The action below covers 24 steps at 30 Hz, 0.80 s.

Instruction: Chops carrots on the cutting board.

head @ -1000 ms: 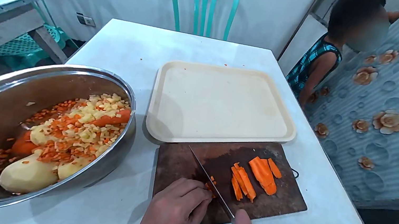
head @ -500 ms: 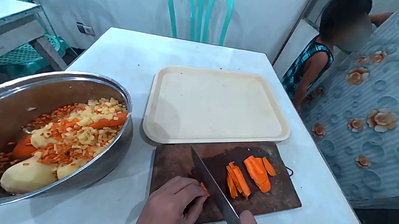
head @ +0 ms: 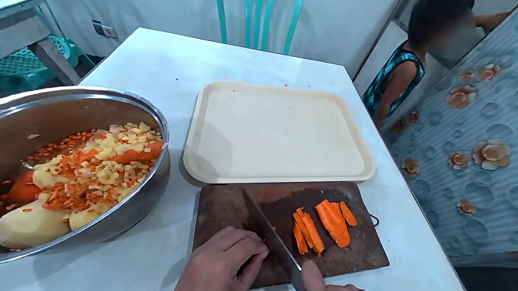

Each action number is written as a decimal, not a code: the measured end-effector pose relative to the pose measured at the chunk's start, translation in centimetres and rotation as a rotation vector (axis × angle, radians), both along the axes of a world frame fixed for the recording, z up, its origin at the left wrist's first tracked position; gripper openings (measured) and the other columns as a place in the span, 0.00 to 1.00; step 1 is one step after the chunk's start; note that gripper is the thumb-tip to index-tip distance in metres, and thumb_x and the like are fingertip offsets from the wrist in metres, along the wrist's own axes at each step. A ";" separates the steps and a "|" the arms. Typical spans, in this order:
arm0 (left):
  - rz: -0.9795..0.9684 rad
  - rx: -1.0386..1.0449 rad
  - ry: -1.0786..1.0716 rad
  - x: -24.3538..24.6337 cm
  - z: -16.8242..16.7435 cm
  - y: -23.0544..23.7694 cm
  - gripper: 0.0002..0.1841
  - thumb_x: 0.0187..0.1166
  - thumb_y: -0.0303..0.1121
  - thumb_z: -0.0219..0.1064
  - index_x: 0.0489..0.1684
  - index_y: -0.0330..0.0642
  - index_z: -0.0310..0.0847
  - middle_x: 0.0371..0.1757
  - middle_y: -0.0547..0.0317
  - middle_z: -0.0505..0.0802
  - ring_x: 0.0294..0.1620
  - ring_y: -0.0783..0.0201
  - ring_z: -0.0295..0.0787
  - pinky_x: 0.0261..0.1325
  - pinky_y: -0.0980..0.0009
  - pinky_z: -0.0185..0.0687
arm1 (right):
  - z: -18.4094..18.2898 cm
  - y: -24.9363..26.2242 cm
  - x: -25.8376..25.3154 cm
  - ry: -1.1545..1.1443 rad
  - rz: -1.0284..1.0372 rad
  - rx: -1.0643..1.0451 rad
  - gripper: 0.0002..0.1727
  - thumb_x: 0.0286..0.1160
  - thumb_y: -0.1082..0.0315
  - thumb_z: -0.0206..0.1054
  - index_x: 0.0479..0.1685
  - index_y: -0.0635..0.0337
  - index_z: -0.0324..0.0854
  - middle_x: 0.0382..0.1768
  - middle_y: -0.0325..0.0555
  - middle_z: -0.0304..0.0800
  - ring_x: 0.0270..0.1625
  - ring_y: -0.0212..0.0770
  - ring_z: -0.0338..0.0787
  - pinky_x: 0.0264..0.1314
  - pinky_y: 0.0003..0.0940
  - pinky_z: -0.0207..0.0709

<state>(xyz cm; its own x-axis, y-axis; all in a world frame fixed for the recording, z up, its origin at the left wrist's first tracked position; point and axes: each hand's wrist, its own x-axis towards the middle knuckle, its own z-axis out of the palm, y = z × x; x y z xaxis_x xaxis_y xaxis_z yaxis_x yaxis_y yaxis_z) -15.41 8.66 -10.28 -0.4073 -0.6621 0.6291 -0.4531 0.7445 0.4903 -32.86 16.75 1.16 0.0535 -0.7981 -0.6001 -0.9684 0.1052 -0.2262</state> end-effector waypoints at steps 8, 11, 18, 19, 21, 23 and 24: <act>0.020 0.014 0.005 0.0 -0.2 -0.1 0.06 0.74 0.36 0.71 0.29 0.49 0.91 0.39 0.64 0.97 0.48 0.72 0.94 0.54 0.81 0.87 | -0.5 1.7 -1.1 -0.075 0.010 -0.154 0.16 0.93 0.64 0.49 0.63 0.67 0.72 0.24 0.59 0.86 0.35 0.64 0.93 0.37 0.57 0.82; 0.018 0.019 0.005 0.0 -0.2 -0.1 0.06 0.74 0.37 0.71 0.29 0.49 0.91 0.39 0.65 0.96 0.49 0.72 0.94 0.55 0.82 0.87 | -0.1 1.8 -1.0 -0.038 0.045 -0.152 0.16 0.94 0.63 0.48 0.63 0.67 0.71 0.23 0.59 0.86 0.34 0.64 0.93 0.36 0.56 0.82; 0.007 0.030 0.013 0.1 -0.3 -0.2 0.06 0.74 0.36 0.71 0.29 0.49 0.91 0.38 0.65 0.96 0.46 0.73 0.93 0.53 0.82 0.86 | 0.5 1.8 -0.6 0.035 0.079 -0.133 0.17 0.94 0.62 0.48 0.64 0.67 0.71 0.23 0.59 0.87 0.33 0.65 0.93 0.34 0.56 0.82; 0.007 0.032 0.013 0.1 -0.3 -0.2 0.06 0.74 0.36 0.71 0.29 0.50 0.91 0.38 0.65 0.96 0.46 0.73 0.93 0.52 0.82 0.86 | 0.5 1.9 -0.7 0.036 0.090 -0.151 0.17 0.94 0.62 0.49 0.63 0.67 0.72 0.22 0.59 0.86 0.32 0.64 0.93 0.33 0.55 0.82; 0.005 0.034 0.011 0.1 -0.3 -0.2 0.06 0.74 0.36 0.71 0.29 0.50 0.91 0.38 0.65 0.96 0.46 0.73 0.93 0.52 0.82 0.86 | 0.2 2.1 -0.8 0.042 0.110 -0.184 0.17 0.93 0.62 0.49 0.62 0.67 0.73 0.20 0.58 0.85 0.29 0.63 0.92 0.30 0.55 0.81; 0.001 0.036 0.010 0.1 -0.2 -0.2 0.06 0.75 0.36 0.71 0.29 0.49 0.91 0.38 0.64 0.96 0.46 0.72 0.93 0.52 0.82 0.86 | 0.4 1.9 -0.6 0.074 0.124 -0.168 0.17 0.93 0.63 0.49 0.62 0.68 0.73 0.20 0.58 0.85 0.29 0.63 0.92 0.30 0.54 0.81; 0.001 0.036 0.009 0.1 -0.2 -0.3 0.06 0.74 0.36 0.71 0.29 0.49 0.91 0.37 0.64 0.96 0.46 0.72 0.93 0.52 0.82 0.86 | 0.4 1.7 -0.3 0.097 0.138 -0.165 0.16 0.93 0.64 0.49 0.63 0.68 0.73 0.20 0.57 0.85 0.29 0.62 0.92 0.29 0.53 0.81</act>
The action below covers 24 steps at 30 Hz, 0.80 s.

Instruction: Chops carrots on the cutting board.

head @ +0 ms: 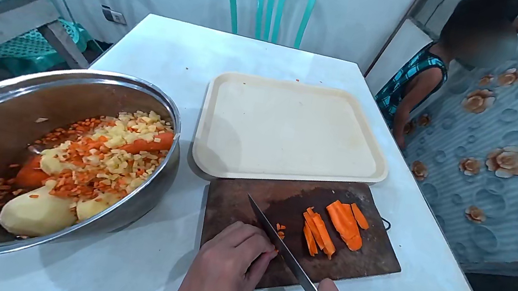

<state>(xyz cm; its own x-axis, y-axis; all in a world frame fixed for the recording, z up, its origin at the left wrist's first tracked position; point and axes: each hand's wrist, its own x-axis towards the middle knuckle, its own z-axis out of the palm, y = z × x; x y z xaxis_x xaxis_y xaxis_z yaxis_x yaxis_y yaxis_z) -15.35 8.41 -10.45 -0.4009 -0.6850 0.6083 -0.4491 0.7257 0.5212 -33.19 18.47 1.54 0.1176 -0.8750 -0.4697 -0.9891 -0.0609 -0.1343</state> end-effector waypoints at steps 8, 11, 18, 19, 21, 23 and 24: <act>0.009 -0.051 -0.014 0.1 -0.1 0.2 0.06 0.73 0.34 0.68 0.29 0.50 0.92 0.40 0.65 0.97 0.46 0.71 0.93 0.52 0.81 0.86 | -1.0 -1.2 -1.1 -0.227 -0.157 0.144 0.18 0.94 0.63 0.47 0.67 0.68 0.70 0.31 0.64 0.88 0.42 0.67 0.93 0.46 0.62 0.82; 0.012 -0.060 -0.019 0.2 0.0 0.3 0.06 0.71 0.32 0.68 0.29 0.50 0.92 0.40 0.65 0.97 0.46 0.71 0.93 0.51 0.80 0.86 | -1.3 -0.9 -1.5 -0.254 -0.150 0.120 0.17 0.94 0.62 0.48 0.65 0.67 0.70 0.30 0.63 0.87 0.40 0.67 0.92 0.44 0.61 0.82; 0.010 -0.060 -0.001 0.2 -0.2 0.0 0.05 0.70 0.34 0.69 0.28 0.50 0.91 0.38 0.64 0.97 0.46 0.72 0.93 0.51 0.81 0.86 | -0.6 0.2 -0.8 -0.155 -0.075 0.004 0.16 0.93 0.63 0.49 0.62 0.67 0.72 0.23 0.59 0.87 0.33 0.64 0.93 0.35 0.56 0.83; 0.008 -0.055 0.001 0.3 -0.2 0.0 0.05 0.70 0.33 0.69 0.27 0.50 0.90 0.38 0.64 0.96 0.45 0.72 0.93 0.50 0.82 0.86 | -0.6 0.3 -0.7 -0.140 -0.066 -0.003 0.16 0.93 0.63 0.49 0.62 0.67 0.73 0.23 0.59 0.86 0.33 0.64 0.93 0.34 0.56 0.83; 0.001 -0.050 0.006 0.3 -0.3 0.0 0.05 0.70 0.33 0.69 0.27 0.50 0.90 0.37 0.64 0.96 0.45 0.73 0.92 0.50 0.82 0.86 | -0.6 0.3 -0.7 -0.116 -0.044 -0.006 0.16 0.94 0.62 0.49 0.62 0.67 0.73 0.22 0.58 0.86 0.31 0.63 0.93 0.33 0.55 0.82; -0.008 -0.042 0.009 0.3 -0.3 -0.1 0.05 0.70 0.33 0.70 0.27 0.50 0.90 0.36 0.64 0.96 0.45 0.72 0.92 0.50 0.82 0.86 | -0.4 0.2 -0.6 -0.085 -0.027 0.009 0.17 0.94 0.61 0.49 0.62 0.67 0.72 0.21 0.59 0.86 0.31 0.64 0.93 0.33 0.55 0.82; -0.013 -0.039 0.010 0.3 -0.3 -0.1 0.05 0.70 0.33 0.70 0.27 0.49 0.90 0.36 0.64 0.95 0.45 0.72 0.92 0.50 0.83 0.85 | -0.4 0.2 -0.5 -0.073 -0.018 0.007 0.17 0.94 0.61 0.49 0.62 0.67 0.72 0.21 0.58 0.85 0.31 0.63 0.93 0.32 0.54 0.82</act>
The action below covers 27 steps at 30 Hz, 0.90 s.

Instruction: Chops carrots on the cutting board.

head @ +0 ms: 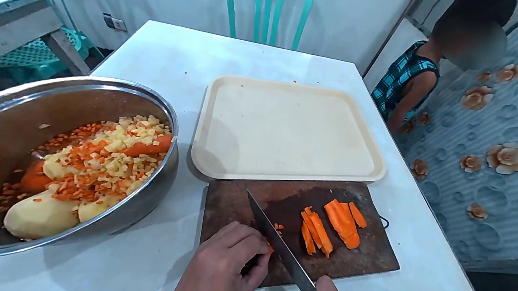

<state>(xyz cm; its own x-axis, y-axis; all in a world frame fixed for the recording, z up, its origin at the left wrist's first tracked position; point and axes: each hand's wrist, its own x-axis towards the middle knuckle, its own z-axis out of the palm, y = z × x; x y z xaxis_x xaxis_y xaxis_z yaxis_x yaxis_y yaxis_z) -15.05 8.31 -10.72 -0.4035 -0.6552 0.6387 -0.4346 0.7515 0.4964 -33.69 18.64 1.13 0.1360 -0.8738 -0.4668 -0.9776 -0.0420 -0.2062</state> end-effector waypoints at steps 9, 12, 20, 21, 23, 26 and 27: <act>0.009 0.006 -0.003 0.0 0.1 0.1 0.05 0.70 0.34 0.70 0.26 0.50 0.90 0.36 0.65 0.95 0.44 0.73 0.92 0.50 0.83 0.85 | -0.3 -1.5 -0.1 -0.120 -0.114 0.172 0.19 0.95 0.62 0.46 0.69 0.67 0.68 0.32 0.64 0.89 0.44 0.67 0.93 0.46 0.60 0.82; 0.018 -0.004 0.006 0.0 0.0 0.2 0.04 0.69 0.33 0.70 0.27 0.50 0.89 0.37 0.65 0.95 0.45 0.73 0.92 0.51 0.83 0.85 | -0.4 -1.1 -0.7 -0.157 -0.139 0.152 0.18 0.95 0.62 0.47 0.68 0.66 0.69 0.32 0.64 0.88 0.43 0.67 0.93 0.46 0.61 0.82; 0.008 -0.009 0.011 0.0 0.0 0.1 0.04 0.69 0.34 0.70 0.27 0.49 0.90 0.36 0.64 0.95 0.46 0.73 0.92 0.52 0.83 0.85 | -0.1 0.2 -0.5 -0.123 -0.046 0.000 0.16 0.93 0.63 0.49 0.61 0.67 0.72 0.24 0.60 0.86 0.34 0.64 0.93 0.36 0.58 0.82; 0.008 -0.007 0.014 0.1 0.0 0.1 0.04 0.69 0.34 0.71 0.27 0.49 0.90 0.36 0.64 0.95 0.46 0.73 0.92 0.52 0.83 0.85 | -0.2 0.2 -0.5 -0.116 -0.031 -0.015 0.16 0.93 0.63 0.49 0.61 0.67 0.73 0.23 0.59 0.86 0.33 0.64 0.93 0.35 0.57 0.82; 0.002 -0.004 0.014 0.1 -0.1 0.1 0.04 0.70 0.33 0.71 0.27 0.49 0.90 0.36 0.64 0.95 0.46 0.74 0.91 0.52 0.84 0.85 | -0.2 0.2 -0.3 -0.084 -0.023 -0.006 0.16 0.93 0.63 0.49 0.62 0.67 0.73 0.23 0.59 0.86 0.33 0.64 0.93 0.34 0.56 0.82; -0.002 -0.005 0.016 0.1 0.1 0.1 0.04 0.69 0.32 0.71 0.26 0.48 0.89 0.35 0.64 0.94 0.45 0.73 0.91 0.51 0.84 0.85 | -0.1 0.1 0.1 -0.010 0.006 -0.006 0.17 0.94 0.62 0.48 0.63 0.67 0.73 0.22 0.58 0.86 0.32 0.63 0.93 0.33 0.54 0.82; -0.003 -0.008 0.018 0.1 0.1 0.1 0.04 0.68 0.32 0.71 0.26 0.48 0.89 0.35 0.64 0.94 0.44 0.74 0.91 0.51 0.84 0.85 | -0.1 0.0 0.3 0.011 0.014 -0.006 0.17 0.94 0.63 0.48 0.64 0.67 0.73 0.22 0.58 0.86 0.32 0.63 0.93 0.32 0.54 0.82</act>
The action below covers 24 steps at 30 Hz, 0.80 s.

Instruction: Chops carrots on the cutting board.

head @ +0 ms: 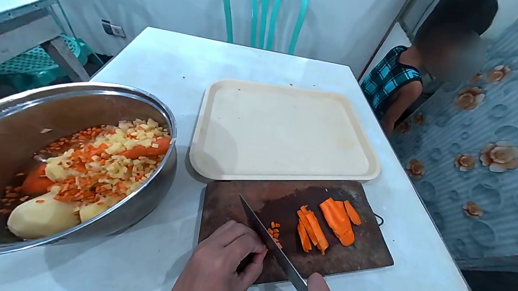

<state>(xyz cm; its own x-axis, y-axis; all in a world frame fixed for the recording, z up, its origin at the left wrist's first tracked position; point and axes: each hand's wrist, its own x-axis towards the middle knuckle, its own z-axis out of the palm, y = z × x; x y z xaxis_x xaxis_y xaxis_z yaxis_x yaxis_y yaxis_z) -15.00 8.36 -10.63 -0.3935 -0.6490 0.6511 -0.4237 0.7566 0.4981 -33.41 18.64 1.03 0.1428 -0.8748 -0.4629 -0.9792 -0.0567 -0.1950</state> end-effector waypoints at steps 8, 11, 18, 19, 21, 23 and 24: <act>0.001 -0.015 -0.006 0.2 0.0 0.1 0.04 0.67 0.32 0.70 0.26 0.48 0.90 0.37 0.64 0.96 0.46 0.72 0.92 0.52 0.82 0.85 | 0.1 -1.9 -0.7 -0.133 -0.117 0.226 0.18 0.96 0.61 0.45 0.69 0.64 0.67 0.35 0.63 0.88 0.47 0.66 0.92 0.49 0.61 0.81; 0.020 -0.029 -0.008 0.3 -0.2 0.2 0.04 0.67 0.33 0.70 0.25 0.49 0.89 0.35 0.65 0.95 0.45 0.73 0.91 0.51 0.82 0.85 | 0.1 -1.3 -1.1 -0.178 -0.128 0.178 0.17 0.95 0.61 0.46 0.66 0.64 0.69 0.32 0.62 0.87 0.44 0.65 0.92 0.47 0.61 0.81; 0.079 -0.013 -0.024 0.2 -0.1 -0.2 0.05 0.70 0.36 0.71 0.28 0.50 0.91 0.35 0.66 0.95 0.40 0.74 0.90 0.47 0.82 0.85 | 0.3 -0.4 -1.0 -0.160 -0.101 0.063 0.16 0.94 0.62 0.48 0.63 0.64 0.71 0.27 0.60 0.87 0.38 0.65 0.93 0.40 0.59 0.81; 0.097 0.000 -0.027 0.2 0.0 -0.2 0.05 0.71 0.35 0.70 0.30 0.49 0.91 0.36 0.65 0.95 0.39 0.74 0.90 0.46 0.82 0.86 | 0.3 -0.4 -1.1 -0.155 -0.109 0.039 0.16 0.93 0.62 0.48 0.62 0.64 0.72 0.26 0.59 0.87 0.37 0.64 0.93 0.39 0.59 0.81; 0.121 0.038 -0.019 0.2 0.5 -0.1 0.06 0.74 0.34 0.69 0.38 0.46 0.92 0.37 0.64 0.95 0.37 0.75 0.92 0.43 0.82 0.88 | 0.0 -0.1 -1.4 -0.135 -0.105 -0.078 0.15 0.92 0.61 0.50 0.61 0.63 0.75 0.23 0.57 0.86 0.32 0.63 0.92 0.33 0.58 0.80; 0.127 0.070 0.004 0.5 1.0 -0.1 0.08 0.76 0.33 0.67 0.45 0.43 0.90 0.40 0.62 0.96 0.40 0.74 0.94 0.45 0.80 0.90 | -0.5 0.4 -1.7 -0.101 -0.080 -0.234 0.14 0.88 0.62 0.54 0.58 0.61 0.78 0.23 0.56 0.86 0.27 0.60 0.91 0.27 0.55 0.79; 0.130 0.069 0.013 0.6 1.3 -0.2 0.10 0.75 0.33 0.67 0.47 0.42 0.89 0.42 0.60 0.96 0.41 0.73 0.94 0.45 0.79 0.91 | -0.9 0.6 -1.8 -0.079 -0.065 -0.307 0.14 0.86 0.63 0.56 0.58 0.61 0.80 0.24 0.55 0.87 0.25 0.59 0.91 0.24 0.54 0.79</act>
<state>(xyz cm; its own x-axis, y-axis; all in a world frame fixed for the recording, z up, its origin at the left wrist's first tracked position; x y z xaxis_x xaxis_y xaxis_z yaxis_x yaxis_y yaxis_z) -14.35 8.17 -9.32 -0.2952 -0.7370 0.6080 -0.5085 0.6599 0.5531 -35.26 19.20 0.13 0.1072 -0.9804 -0.1655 -0.9653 -0.0627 -0.2535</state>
